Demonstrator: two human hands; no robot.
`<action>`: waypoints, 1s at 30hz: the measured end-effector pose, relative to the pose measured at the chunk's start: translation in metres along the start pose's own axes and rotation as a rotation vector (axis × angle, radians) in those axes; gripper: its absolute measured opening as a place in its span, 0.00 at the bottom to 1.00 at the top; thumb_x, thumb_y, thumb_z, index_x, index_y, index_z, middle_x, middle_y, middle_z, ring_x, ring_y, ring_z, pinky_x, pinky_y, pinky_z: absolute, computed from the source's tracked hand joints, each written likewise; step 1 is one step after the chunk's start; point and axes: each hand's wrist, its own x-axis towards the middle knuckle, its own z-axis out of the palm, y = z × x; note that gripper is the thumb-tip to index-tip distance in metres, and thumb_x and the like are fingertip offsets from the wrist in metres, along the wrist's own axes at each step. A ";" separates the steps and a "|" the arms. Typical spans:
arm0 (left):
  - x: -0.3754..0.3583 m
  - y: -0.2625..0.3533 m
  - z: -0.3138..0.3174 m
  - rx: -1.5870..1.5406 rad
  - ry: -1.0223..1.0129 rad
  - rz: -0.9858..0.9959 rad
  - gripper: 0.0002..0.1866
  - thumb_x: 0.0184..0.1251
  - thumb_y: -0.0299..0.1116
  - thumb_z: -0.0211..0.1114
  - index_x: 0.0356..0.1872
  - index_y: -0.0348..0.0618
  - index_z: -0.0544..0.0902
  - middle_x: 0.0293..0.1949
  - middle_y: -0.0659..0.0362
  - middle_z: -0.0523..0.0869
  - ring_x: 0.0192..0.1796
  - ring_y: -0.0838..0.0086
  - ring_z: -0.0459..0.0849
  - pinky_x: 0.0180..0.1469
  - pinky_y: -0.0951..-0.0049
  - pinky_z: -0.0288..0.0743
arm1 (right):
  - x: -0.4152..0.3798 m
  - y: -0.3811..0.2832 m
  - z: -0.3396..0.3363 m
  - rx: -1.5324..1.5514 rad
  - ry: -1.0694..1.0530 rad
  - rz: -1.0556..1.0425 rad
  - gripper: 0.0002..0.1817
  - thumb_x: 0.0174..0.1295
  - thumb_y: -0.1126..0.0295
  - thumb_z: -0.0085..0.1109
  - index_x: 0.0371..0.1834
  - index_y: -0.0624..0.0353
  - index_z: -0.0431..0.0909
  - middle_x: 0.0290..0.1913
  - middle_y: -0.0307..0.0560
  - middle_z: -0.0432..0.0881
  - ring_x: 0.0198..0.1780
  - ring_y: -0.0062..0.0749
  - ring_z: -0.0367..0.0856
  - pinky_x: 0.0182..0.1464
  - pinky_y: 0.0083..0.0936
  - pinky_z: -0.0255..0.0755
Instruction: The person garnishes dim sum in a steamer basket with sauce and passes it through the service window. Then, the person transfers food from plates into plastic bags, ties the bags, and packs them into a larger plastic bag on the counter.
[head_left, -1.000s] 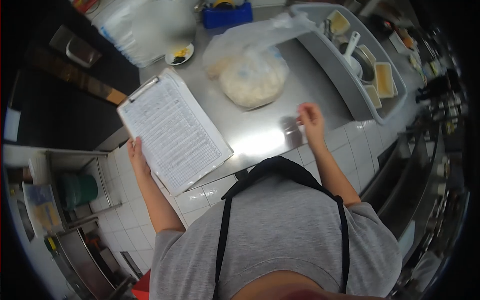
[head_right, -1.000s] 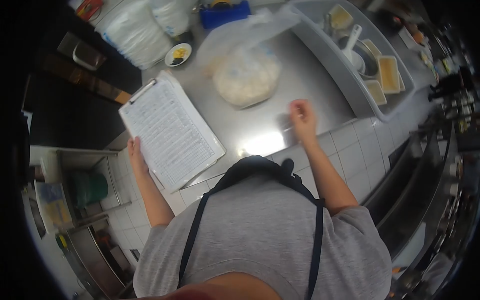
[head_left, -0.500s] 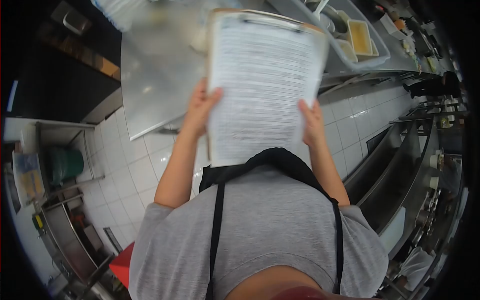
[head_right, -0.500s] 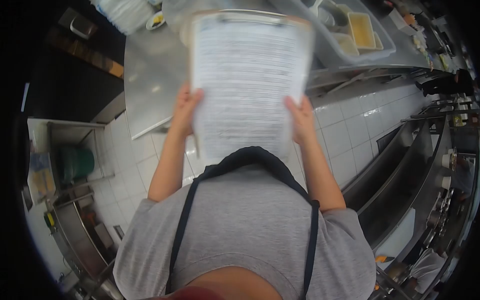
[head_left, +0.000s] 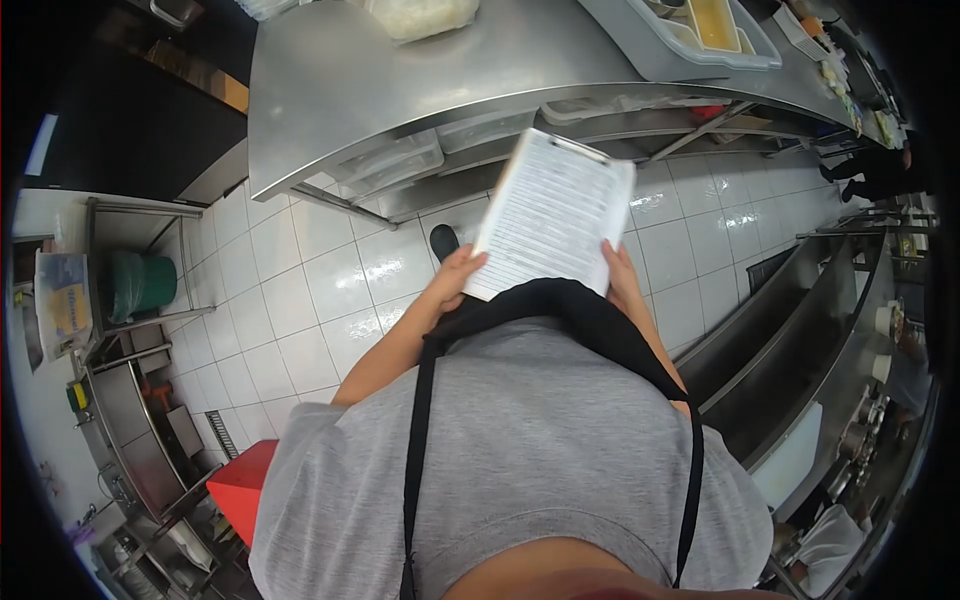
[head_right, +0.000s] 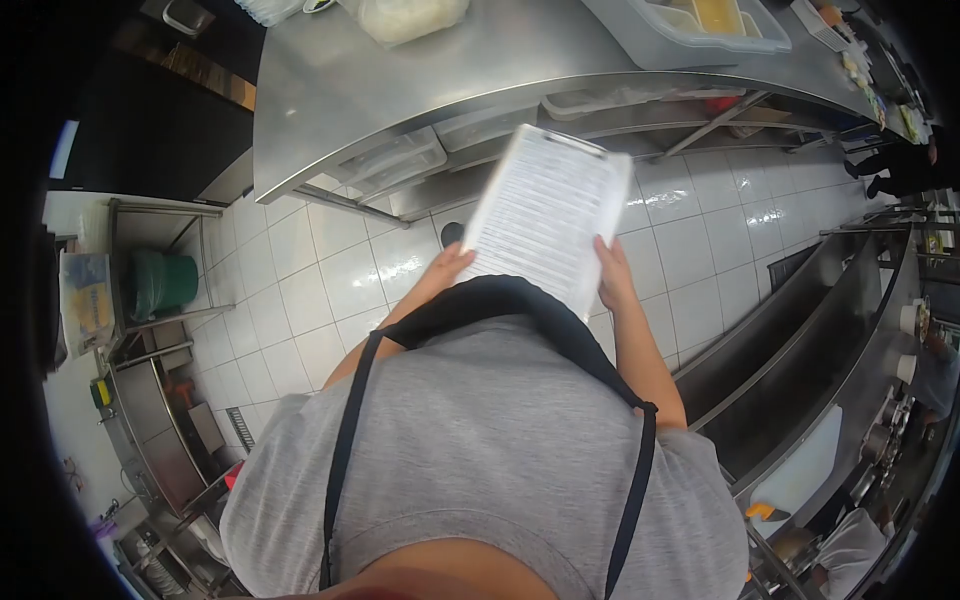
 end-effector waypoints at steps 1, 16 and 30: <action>-0.007 0.002 -0.013 -0.077 0.048 0.026 0.17 0.62 0.33 0.56 0.50 0.38 0.69 0.44 0.58 0.78 0.44 0.75 0.77 0.47 0.75 0.71 | 0.005 0.000 0.010 -0.035 -0.158 0.034 0.22 0.61 0.63 0.49 0.56 0.59 0.60 0.52 0.48 0.70 0.51 0.35 0.71 0.51 0.31 0.68; -0.053 0.023 -0.098 -0.002 0.237 0.177 0.19 0.62 0.32 0.55 0.52 0.38 0.68 0.47 0.57 0.77 0.49 0.75 0.75 0.51 0.74 0.68 | 0.005 0.027 0.004 -0.747 -0.469 0.310 0.17 0.57 0.56 0.55 0.44 0.53 0.70 0.42 0.43 0.75 0.39 0.28 0.76 0.39 0.25 0.71; 0.026 0.059 -0.092 -0.108 0.084 0.268 0.15 0.61 0.33 0.58 0.48 0.39 0.72 0.43 0.60 0.79 0.43 0.78 0.76 0.47 0.78 0.69 | 0.045 0.057 -0.083 -0.833 -0.133 0.356 0.14 0.50 0.61 0.58 0.37 0.55 0.72 0.32 0.41 0.76 0.29 0.25 0.76 0.22 0.18 0.66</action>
